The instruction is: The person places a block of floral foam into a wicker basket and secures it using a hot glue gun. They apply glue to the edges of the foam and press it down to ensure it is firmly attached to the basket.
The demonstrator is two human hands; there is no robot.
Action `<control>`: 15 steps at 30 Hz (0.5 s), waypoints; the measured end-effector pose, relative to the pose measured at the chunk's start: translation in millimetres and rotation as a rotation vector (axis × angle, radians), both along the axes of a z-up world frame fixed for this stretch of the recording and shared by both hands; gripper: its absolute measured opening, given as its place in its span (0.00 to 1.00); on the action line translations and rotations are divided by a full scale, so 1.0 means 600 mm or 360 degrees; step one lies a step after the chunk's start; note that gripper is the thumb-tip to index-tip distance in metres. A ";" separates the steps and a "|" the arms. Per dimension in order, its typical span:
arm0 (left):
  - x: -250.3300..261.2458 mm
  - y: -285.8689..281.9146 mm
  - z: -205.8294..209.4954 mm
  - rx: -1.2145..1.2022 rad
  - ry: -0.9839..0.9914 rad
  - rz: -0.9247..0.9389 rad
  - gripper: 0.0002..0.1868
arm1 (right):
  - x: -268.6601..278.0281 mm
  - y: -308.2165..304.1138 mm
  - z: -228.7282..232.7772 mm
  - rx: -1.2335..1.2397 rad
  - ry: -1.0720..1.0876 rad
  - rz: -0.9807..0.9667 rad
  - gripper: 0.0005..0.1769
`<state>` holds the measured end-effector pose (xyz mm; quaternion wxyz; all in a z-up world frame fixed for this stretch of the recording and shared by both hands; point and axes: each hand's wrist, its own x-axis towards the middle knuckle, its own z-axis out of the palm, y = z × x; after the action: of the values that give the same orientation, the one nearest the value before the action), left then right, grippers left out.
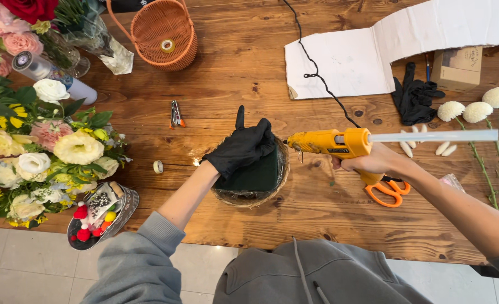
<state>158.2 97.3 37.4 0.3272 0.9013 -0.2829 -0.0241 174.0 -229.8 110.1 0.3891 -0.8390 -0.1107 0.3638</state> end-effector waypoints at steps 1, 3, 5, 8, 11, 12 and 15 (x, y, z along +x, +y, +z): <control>-0.001 0.000 -0.004 -0.0003 -0.0010 0.0005 0.43 | -0.005 0.010 0.015 -0.0026 0.0026 -0.0052 0.15; -0.003 0.002 -0.010 -0.0008 -0.0022 0.0012 0.43 | -0.008 0.025 0.031 -0.0054 0.0049 -0.0103 0.16; -0.001 0.004 -0.016 -0.0016 -0.0049 0.0015 0.43 | -0.004 0.033 0.034 -0.0125 0.0062 -0.0065 0.20; 0.004 0.005 -0.023 -0.0023 -0.0083 0.0016 0.43 | -0.002 0.035 0.018 -0.0090 0.0068 -0.0104 0.22; 0.007 0.006 -0.031 -0.0029 -0.0112 0.0020 0.43 | 0.002 0.042 0.023 -0.0110 0.0052 -0.0091 0.23; 0.008 0.007 -0.034 -0.0031 -0.0112 0.0021 0.43 | 0.005 0.038 0.022 -0.0112 0.0051 -0.0090 0.23; 0.011 0.007 -0.041 -0.0038 -0.0138 0.0019 0.43 | 0.015 0.029 0.020 -0.0009 0.0055 0.0000 0.14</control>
<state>164.8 101.5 12.6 0.3254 0.8993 -0.2916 0.0204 183.1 -212.2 122.2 0.3884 -0.8338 -0.1031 0.3786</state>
